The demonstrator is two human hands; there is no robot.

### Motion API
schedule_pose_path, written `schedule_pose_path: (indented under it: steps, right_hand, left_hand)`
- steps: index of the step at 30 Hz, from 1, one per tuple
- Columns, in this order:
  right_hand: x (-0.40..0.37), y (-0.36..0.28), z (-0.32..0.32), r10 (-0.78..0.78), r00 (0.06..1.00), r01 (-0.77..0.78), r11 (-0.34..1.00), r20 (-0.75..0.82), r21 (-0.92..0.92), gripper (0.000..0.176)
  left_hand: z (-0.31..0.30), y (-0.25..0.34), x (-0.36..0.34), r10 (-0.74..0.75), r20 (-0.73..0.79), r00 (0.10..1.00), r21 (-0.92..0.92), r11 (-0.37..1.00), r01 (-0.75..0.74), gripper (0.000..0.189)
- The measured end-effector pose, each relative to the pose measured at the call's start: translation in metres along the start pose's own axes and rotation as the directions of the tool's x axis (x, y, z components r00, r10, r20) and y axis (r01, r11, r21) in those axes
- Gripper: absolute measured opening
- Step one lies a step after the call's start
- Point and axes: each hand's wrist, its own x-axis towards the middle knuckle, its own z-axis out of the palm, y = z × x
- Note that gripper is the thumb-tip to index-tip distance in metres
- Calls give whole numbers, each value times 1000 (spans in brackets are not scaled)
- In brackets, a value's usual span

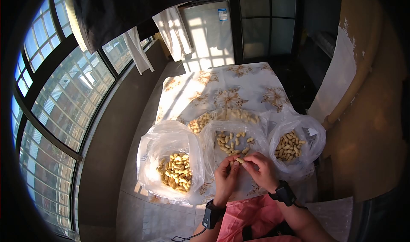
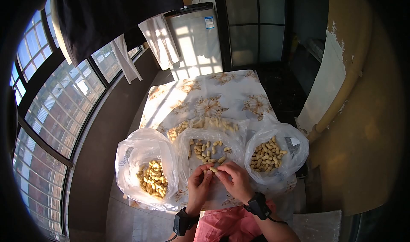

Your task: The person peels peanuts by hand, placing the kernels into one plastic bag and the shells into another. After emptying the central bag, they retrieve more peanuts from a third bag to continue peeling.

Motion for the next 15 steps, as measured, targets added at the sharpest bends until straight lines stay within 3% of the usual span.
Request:
schedule_pose_path:
  steps: [7,9,15]
  right_hand:
    - [0,-3,0,2,1000,-2,1000,-11,15,19]
    - [-1,-5,0,76,997,-76,995,1,59,21]
    - [0,-3,-1,60,998,-60,998,11,14,16]
  left_hand:
    - [0,-1,1,7,-38,999,9,1000,-7,13]
    - [-1,-3,1,14,-43,999,32,999,-12,12]
    - [-3,-6,1,26,-40,999,89,996,-23,13]
